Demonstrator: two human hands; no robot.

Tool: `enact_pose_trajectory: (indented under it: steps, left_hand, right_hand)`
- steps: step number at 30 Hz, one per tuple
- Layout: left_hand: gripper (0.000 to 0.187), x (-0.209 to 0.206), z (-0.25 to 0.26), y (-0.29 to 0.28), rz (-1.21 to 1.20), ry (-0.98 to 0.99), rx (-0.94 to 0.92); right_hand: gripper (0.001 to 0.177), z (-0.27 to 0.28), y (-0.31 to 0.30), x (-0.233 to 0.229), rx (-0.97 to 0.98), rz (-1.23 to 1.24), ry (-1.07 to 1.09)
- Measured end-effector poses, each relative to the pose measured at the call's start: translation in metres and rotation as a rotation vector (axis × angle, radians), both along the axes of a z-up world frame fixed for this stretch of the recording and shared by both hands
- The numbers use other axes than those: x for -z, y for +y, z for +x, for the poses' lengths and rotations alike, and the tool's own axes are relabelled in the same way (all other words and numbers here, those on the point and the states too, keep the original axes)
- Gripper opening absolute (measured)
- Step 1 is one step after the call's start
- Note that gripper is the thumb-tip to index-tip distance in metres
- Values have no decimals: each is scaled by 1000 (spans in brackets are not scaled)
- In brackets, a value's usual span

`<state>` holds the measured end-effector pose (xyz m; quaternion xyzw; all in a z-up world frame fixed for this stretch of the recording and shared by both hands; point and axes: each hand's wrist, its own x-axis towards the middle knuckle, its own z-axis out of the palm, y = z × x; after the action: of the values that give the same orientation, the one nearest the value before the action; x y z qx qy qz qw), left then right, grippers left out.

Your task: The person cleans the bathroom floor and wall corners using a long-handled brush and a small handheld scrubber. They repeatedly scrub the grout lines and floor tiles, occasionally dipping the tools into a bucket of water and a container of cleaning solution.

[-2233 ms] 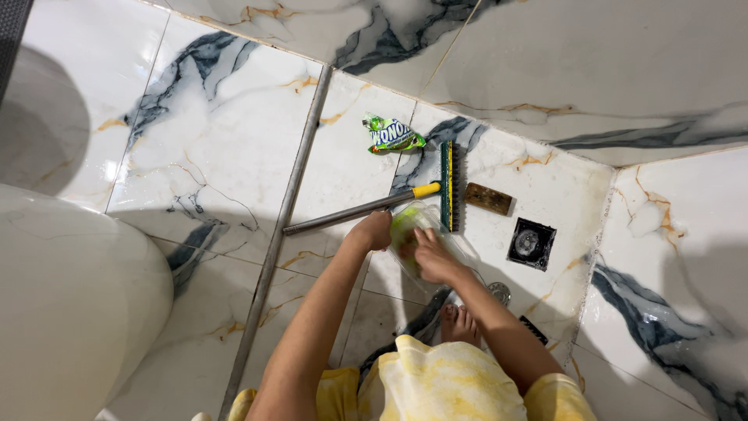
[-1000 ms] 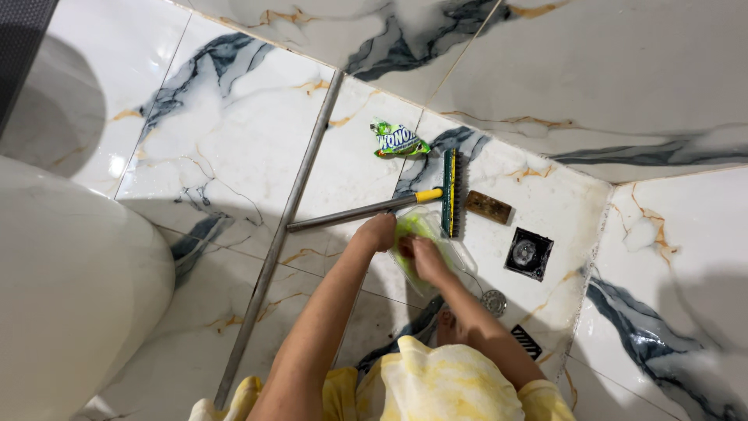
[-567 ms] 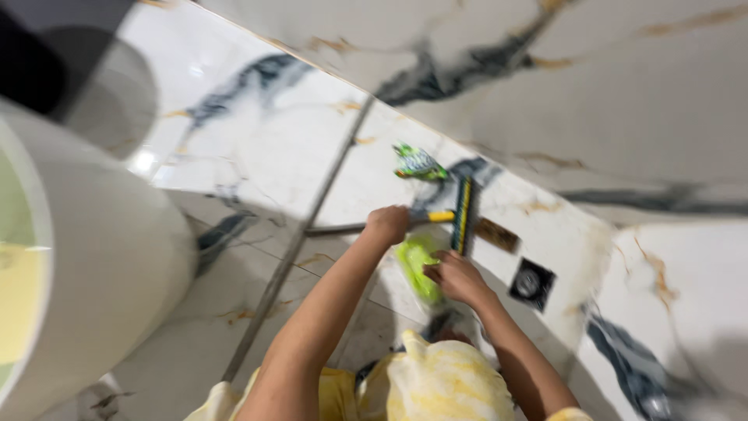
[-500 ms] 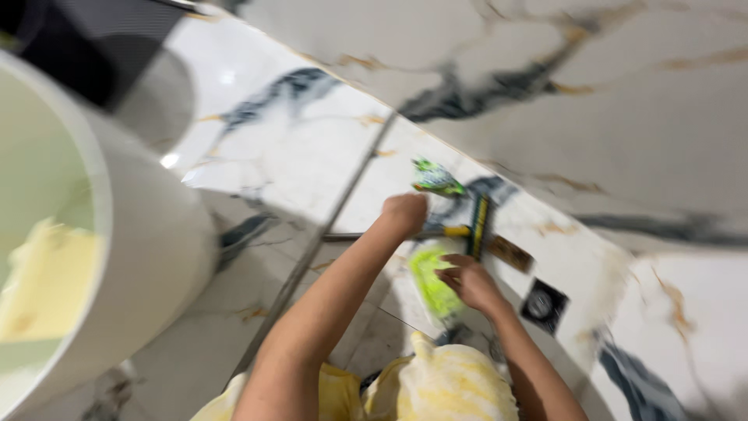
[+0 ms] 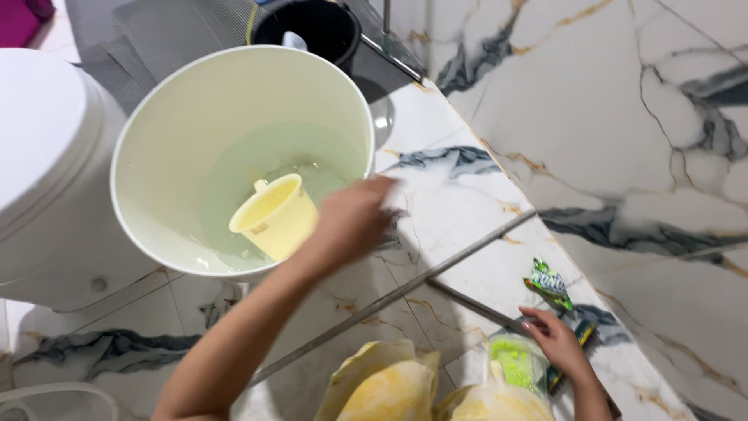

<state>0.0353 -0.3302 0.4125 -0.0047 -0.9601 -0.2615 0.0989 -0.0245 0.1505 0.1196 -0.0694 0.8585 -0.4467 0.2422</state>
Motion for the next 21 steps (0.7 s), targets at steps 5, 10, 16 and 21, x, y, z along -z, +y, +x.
enact_pose_trajectory:
  steps: [5,10,16,21]
  left_hand:
    - [33,25,-9,-165,-426,-628,-665]
    - [25,135,7,-249,-194,-1459,-462]
    - [16,217,-27,-294,83,-1081,-509]
    - [30,216,-61,-308,-29,-557,-648]
  right_hand:
    - [39,8,20,17,80,-41,-71]
    - [36,2,22,7,87,-99,23]
    - [39,1,-1,-5,101,-148,-78]
    - [39,5,-11,0,71,-92,-89]
